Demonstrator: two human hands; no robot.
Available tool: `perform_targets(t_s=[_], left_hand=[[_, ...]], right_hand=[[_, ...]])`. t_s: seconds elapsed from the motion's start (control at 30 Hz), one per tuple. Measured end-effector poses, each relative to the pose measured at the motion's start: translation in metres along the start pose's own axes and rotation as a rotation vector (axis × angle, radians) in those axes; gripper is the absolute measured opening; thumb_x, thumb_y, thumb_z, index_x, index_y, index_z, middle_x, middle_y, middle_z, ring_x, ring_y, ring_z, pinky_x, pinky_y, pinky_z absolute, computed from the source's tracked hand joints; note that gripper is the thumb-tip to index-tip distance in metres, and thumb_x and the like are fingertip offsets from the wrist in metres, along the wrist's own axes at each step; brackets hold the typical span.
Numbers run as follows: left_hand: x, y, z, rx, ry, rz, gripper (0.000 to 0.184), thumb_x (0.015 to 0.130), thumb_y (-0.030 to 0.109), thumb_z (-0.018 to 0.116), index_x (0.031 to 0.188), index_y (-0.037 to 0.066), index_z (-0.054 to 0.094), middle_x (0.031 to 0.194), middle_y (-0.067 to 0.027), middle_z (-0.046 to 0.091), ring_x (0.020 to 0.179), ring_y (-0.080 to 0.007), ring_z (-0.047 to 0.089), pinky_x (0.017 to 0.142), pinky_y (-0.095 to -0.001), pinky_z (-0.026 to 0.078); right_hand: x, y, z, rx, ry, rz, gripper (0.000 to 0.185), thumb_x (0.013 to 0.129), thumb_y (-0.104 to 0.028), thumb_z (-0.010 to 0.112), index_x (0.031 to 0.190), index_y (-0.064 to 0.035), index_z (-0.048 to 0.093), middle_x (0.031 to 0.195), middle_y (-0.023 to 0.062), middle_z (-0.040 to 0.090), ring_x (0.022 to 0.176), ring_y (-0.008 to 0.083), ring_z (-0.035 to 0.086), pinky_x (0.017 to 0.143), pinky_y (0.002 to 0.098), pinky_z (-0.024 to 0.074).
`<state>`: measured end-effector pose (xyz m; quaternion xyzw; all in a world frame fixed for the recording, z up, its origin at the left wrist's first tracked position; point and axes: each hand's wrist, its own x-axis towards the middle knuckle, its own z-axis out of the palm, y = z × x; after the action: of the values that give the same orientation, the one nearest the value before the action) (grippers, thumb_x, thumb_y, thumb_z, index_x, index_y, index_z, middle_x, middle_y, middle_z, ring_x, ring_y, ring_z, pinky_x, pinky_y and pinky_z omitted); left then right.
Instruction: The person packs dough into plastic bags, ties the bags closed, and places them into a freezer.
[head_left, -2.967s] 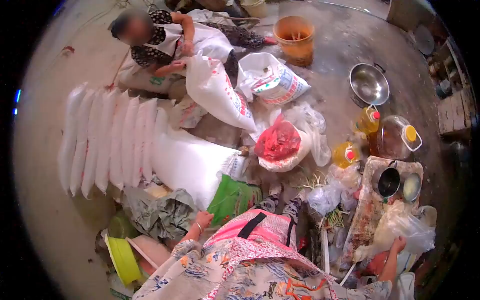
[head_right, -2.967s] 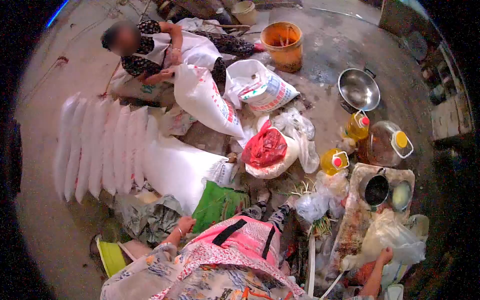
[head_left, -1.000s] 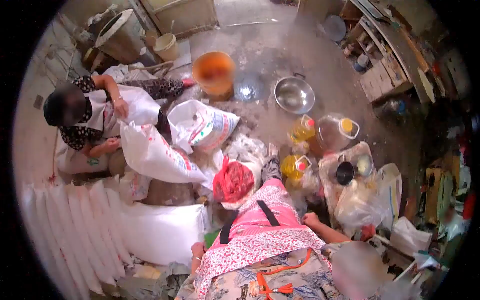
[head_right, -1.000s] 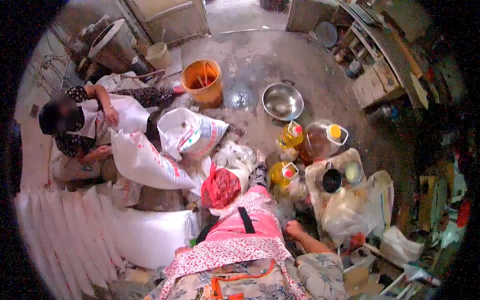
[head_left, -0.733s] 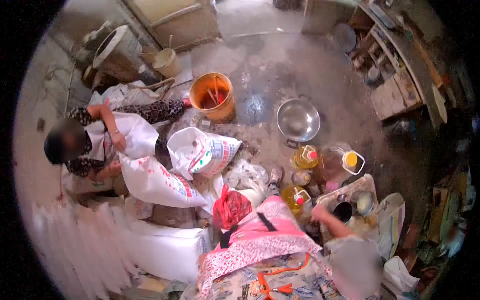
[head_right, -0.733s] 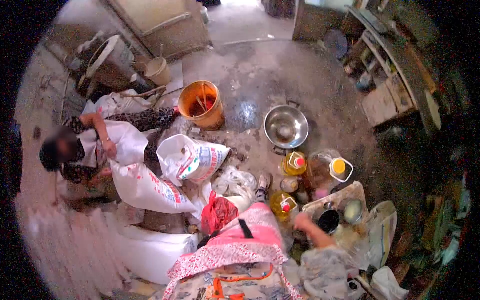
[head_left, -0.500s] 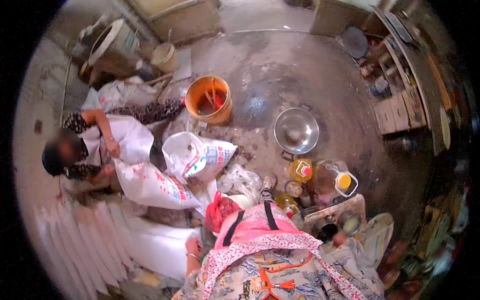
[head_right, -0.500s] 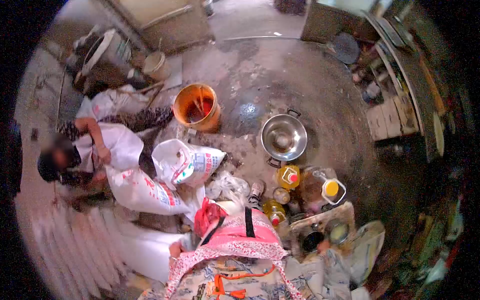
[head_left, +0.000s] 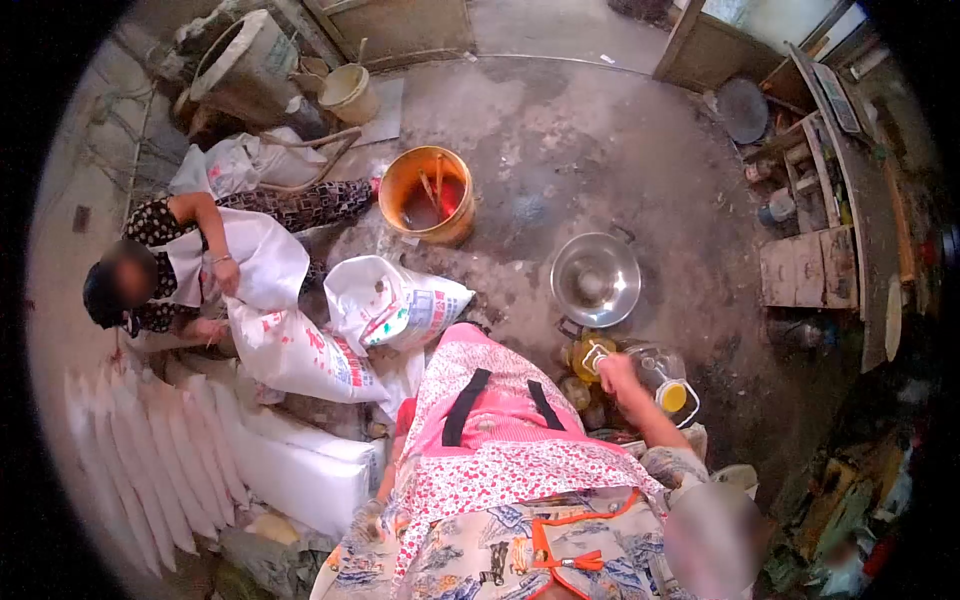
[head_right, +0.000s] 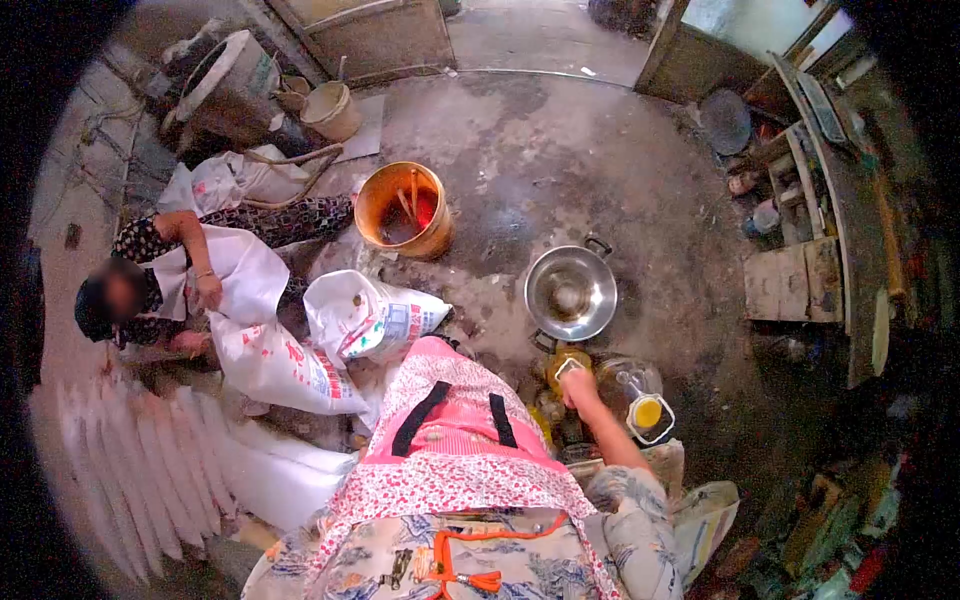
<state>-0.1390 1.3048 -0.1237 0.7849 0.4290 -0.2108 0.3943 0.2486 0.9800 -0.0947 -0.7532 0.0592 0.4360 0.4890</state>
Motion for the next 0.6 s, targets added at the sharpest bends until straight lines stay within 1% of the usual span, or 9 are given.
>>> perform_targets(t_s=[0.03,0.07,0.13,0.2,0.23,0.3,0.43,0.5,0.6], left_hand=[[0.014,0.005,-0.004,-0.010,0.002,0.003,0.023,0.072,0.020,0.050,0.052,0.009,0.048,0.046,-0.0052,0.046,0.037,-0.0173,0.046,0.034,-0.0312,0.034],[0.026,0.012,-0.006,-0.018,0.002,0.003,0.023,0.072,0.020,0.050,0.053,0.009,0.048,0.046,-0.0051,0.045,0.037,-0.0171,0.046,0.034,-0.0309,0.034],[0.051,0.020,-0.015,-0.038,0.004,0.005,0.023,0.072,0.020,0.050,0.053,0.009,0.047,0.045,-0.0049,0.045,0.037,-0.0167,0.045,0.033,-0.0304,0.034],[0.076,0.026,-0.023,-0.045,-0.006,0.020,0.023,0.073,0.020,0.050,0.053,0.009,0.046,0.045,-0.0046,0.044,0.036,-0.0163,0.044,0.033,-0.0298,0.033],[0.090,0.030,-0.029,-0.042,-0.010,0.031,0.023,0.073,0.020,0.050,0.053,0.009,0.046,0.045,-0.0045,0.044,0.036,-0.0161,0.044,0.032,-0.0295,0.033],[0.120,0.040,-0.042,-0.024,-0.015,0.071,0.023,0.073,0.020,0.050,0.054,0.009,0.045,0.045,-0.0042,0.043,0.035,-0.0158,0.043,0.032,-0.0290,0.033],[0.172,0.056,-0.077,0.057,-0.026,0.171,0.024,0.074,0.020,0.051,0.054,0.009,0.044,0.044,-0.0037,0.042,0.034,-0.0150,0.042,0.031,-0.0279,0.032],[0.201,0.065,-0.096,0.201,0.007,0.391,0.024,0.074,0.020,0.051,0.054,0.009,0.043,0.044,-0.0034,0.041,0.034,-0.0147,0.042,0.031,-0.0273,0.032],[0.262,0.087,-0.128,0.499,0.163,0.851,0.024,0.074,0.020,0.051,0.055,0.009,0.043,0.044,-0.0030,0.040,0.033,-0.0141,0.041,0.030,-0.0265,0.031]], right_hand=[[0.014,-0.030,0.004,0.155,-0.005,0.017,0.019,0.070,-0.009,0.047,0.051,-0.0056,0.047,0.042,0.0018,0.044,0.031,0.0120,0.039,0.029,0.0275,0.0272],[0.024,-0.055,0.006,0.012,0.080,-0.062,0.017,0.069,-0.009,0.049,0.053,-0.0044,0.048,0.042,0.0024,0.045,0.033,0.0108,0.041,0.030,0.0265,0.0290],[0.048,-0.098,0.017,-0.054,0.079,-0.023,0.019,0.070,-0.013,0.051,0.054,-0.0033,0.049,0.042,0.0019,0.044,0.033,0.0101,0.042,0.032,0.0257,0.0305],[0.068,-0.136,0.028,-0.105,-0.063,-0.199,0.024,0.072,-0.018,0.051,0.053,-0.0037,0.048,0.042,0.0018,0.045,0.034,0.0104,0.043,0.033,0.0250,0.0334],[0.077,-0.149,0.035,-0.115,-0.060,-0.199,0.024,0.072,-0.018,0.051,0.053,-0.0037,0.048,0.042,0.0018,0.045,0.034,0.0104,0.043,0.033,0.0250,0.0334],[0.104,-0.178,0.042,-0.360,-0.116,-0.189,0.027,0.073,-0.021,0.051,0.052,-0.0040,0.048,0.042,0.0026,0.047,0.035,0.0110,0.046,0.034,0.0244,0.0356],[0.139,-0.209,0.039,-0.276,-0.153,-0.112,0.022,0.068,-0.018,0.053,0.051,-0.0049,0.047,0.041,0.0046,0.048,0.034,0.0133,0.046,0.034,0.0267,0.0365],[0.160,-0.206,0.029,-0.154,-0.007,0.045,0.020,0.063,-0.013,0.055,0.047,-0.0048,0.046,0.042,0.0066,0.048,0.033,0.0156,0.046,0.032,0.0288,0.0349],[0.171,-0.186,0.009,-0.066,0.142,0.185,0.014,0.062,-0.011,0.053,0.051,-0.0041,0.049,0.045,0.0075,0.050,0.034,0.0155,0.048,0.032,0.0280,0.0359]])
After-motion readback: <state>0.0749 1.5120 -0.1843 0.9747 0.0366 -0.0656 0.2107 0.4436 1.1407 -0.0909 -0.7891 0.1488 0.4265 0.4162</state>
